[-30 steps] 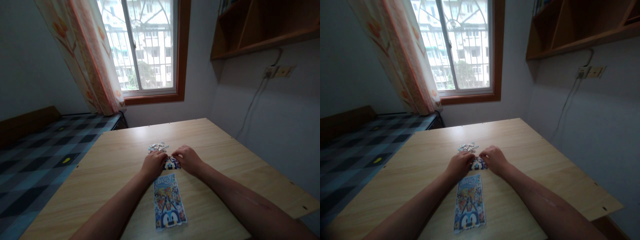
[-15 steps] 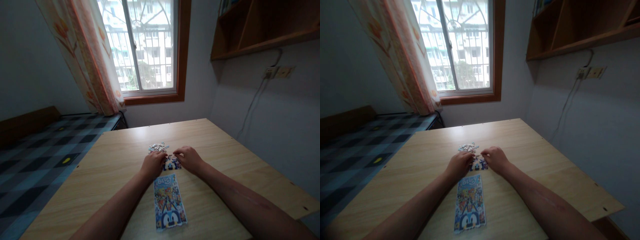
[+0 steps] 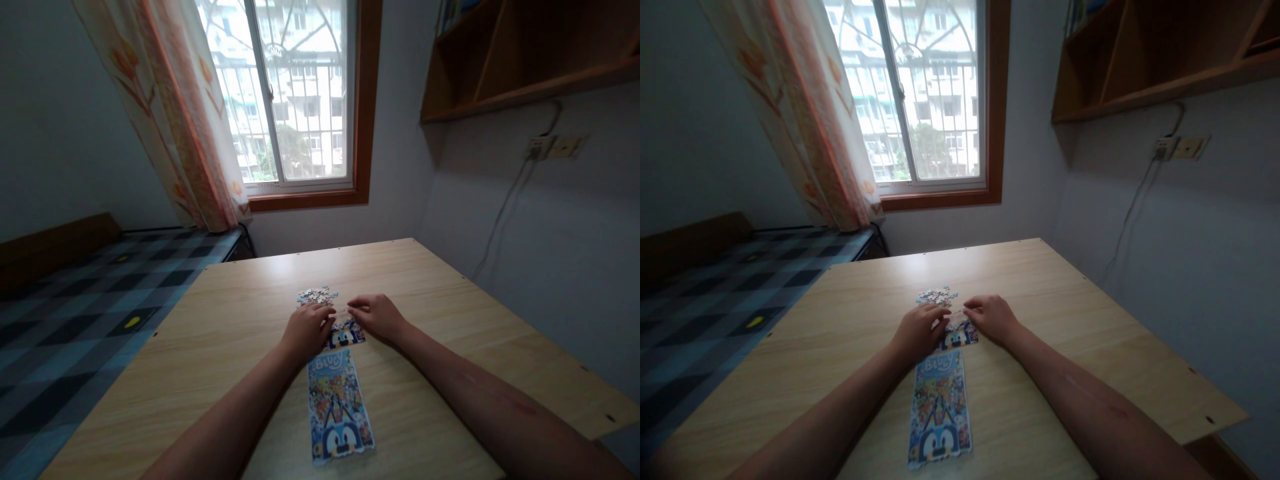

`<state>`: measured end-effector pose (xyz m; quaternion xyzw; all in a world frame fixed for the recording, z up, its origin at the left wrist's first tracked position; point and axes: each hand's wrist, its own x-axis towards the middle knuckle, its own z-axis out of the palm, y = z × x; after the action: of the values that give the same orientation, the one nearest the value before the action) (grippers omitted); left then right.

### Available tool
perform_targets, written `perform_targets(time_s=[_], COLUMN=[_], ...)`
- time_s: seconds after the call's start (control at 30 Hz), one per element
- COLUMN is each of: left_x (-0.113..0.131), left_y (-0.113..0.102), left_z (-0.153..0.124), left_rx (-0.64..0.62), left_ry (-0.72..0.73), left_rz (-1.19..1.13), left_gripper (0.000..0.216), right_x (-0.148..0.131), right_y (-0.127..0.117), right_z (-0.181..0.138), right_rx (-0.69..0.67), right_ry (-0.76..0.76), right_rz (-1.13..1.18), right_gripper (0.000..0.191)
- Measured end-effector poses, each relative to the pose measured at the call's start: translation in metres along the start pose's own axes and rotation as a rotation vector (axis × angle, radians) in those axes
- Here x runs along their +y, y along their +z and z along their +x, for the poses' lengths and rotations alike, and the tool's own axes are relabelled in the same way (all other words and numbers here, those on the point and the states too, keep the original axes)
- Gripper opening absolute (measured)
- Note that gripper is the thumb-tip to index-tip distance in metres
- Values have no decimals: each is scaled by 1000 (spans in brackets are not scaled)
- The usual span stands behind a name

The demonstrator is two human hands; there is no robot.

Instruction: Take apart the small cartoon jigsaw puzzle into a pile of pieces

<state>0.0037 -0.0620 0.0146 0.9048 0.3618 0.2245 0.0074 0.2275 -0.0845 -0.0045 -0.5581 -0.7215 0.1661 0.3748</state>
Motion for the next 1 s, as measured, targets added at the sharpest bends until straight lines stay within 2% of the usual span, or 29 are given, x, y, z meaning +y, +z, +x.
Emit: perform_targets(time_s=[0.3, 0.53, 1.0], left_x=[-4, -4, -1], left_y=[4, 4, 1], left_z=[-1, 0, 0], left_rx=[72, 63, 80], left_ry=[38, 93, 48], left_rz=[-8, -6, -73], left_gripper=[26, 23, 14], right_x=[-10, -9, -15], right_y=[2, 8, 8], right_z=[-4, -3, -5], right_rx=[10, -3, -35], right_ry=[-136, -103, -116], right_rz=[169, 297, 336], right_gripper=[20, 17, 15])
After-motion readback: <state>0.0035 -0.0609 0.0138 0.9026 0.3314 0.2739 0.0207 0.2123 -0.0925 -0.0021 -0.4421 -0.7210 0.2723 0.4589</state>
